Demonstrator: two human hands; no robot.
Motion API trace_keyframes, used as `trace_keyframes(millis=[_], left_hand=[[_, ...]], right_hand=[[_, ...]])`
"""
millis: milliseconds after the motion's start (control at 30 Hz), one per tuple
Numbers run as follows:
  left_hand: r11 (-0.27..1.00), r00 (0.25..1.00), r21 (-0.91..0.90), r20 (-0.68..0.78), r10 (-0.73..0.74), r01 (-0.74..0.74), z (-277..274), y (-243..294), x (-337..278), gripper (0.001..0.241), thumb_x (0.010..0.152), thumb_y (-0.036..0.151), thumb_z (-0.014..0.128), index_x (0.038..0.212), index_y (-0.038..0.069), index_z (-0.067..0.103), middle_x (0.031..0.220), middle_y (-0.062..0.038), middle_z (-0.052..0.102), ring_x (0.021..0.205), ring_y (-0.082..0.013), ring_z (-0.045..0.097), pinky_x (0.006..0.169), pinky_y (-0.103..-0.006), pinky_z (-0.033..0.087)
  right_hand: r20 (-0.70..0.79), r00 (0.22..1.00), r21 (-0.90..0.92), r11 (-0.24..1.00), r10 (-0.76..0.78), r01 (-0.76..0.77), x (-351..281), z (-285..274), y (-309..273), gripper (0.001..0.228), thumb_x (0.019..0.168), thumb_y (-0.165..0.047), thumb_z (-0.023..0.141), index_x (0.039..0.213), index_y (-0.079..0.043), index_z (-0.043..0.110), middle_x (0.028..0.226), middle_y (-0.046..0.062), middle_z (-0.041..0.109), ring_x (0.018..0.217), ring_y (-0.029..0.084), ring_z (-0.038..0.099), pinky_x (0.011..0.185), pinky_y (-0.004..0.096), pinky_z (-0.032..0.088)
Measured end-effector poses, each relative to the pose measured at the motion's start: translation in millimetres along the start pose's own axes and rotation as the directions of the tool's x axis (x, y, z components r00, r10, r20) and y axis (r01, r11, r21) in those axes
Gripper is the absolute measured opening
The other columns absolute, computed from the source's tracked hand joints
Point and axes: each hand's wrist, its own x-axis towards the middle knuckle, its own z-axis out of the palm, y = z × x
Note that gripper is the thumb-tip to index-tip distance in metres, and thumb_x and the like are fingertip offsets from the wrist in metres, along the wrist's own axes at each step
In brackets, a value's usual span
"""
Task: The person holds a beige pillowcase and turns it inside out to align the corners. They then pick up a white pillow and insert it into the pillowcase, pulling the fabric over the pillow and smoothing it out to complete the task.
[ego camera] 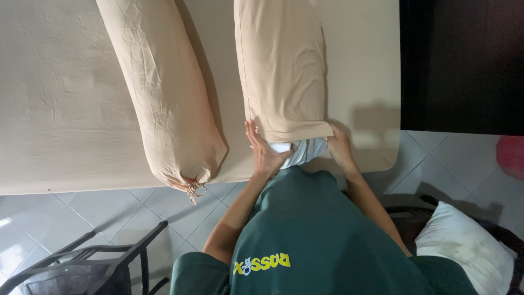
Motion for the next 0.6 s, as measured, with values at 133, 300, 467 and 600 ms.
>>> trace_keyframes(millis=[133, 300, 467, 600], left_hand=[[0.969, 0.975, 0.168, 0.157, 0.156, -0.182, 2, -15, 1, 0.161, 0.03, 0.025, 0.102, 0.161, 0.004, 0.011, 0.161, -0.038, 0.002, 0.141, -0.0645, 0.024, 0.103, -0.0868, 0.03], [0.988, 0.966, -0.11, -0.225, -0.127, 0.104, -45, -9, 36, 0.109, 0.065, 0.02, 0.093, 0.153, 0.025, 0.029, 0.15, -0.006, 0.037, 0.131, -0.0465, 0.051, 0.109, -0.0686, 0.041], [0.923, 0.866, -0.121, -0.319, -0.386, 0.366, -35, -73, 40, 0.094, 0.066, 0.023, 0.092, 0.145, 0.028, 0.041, 0.138, -0.013, 0.057, 0.129, -0.0424, 0.057, 0.107, -0.0629, 0.045], [0.88, 0.851, -0.284, -0.265, -0.453, 0.38, -44, -49, 54, 0.084, 0.071, 0.02, 0.092, 0.141, 0.021, 0.048, 0.128, -0.014, 0.065, 0.118, -0.0337, 0.063, 0.099, -0.0524, 0.051]], right_hand=[[0.183, 0.944, 0.099, 0.951, 0.274, -0.295, -57, 32, -106, 0.07, 0.091, -0.01, 0.056, 0.157, 0.002, 0.035, 0.162, 0.027, 0.034, 0.154, 0.038, 0.024, 0.126, 0.054, 0.016], [0.504, 0.855, 0.107, 0.991, -0.123, 0.08, -91, 42, -119, 0.04, 0.101, -0.044, 0.061, 0.114, -0.01, 0.077, 0.109, 0.015, 0.076, 0.096, 0.041, 0.071, 0.081, 0.048, 0.056], [0.302, 0.944, -0.442, 0.858, -0.134, 0.263, -57, 32, -88, 0.039, 0.086, -0.027, 0.074, 0.119, -0.01, 0.06, 0.105, 0.029, 0.072, 0.1, 0.05, 0.07, 0.078, 0.056, 0.056], [0.1, 0.995, -0.572, 0.816, -0.03, 0.082, -28, 23, -12, 0.049, 0.077, -0.028, 0.081, 0.118, -0.013, 0.059, 0.119, 0.022, 0.062, 0.109, 0.049, 0.066, 0.088, 0.062, 0.052]])
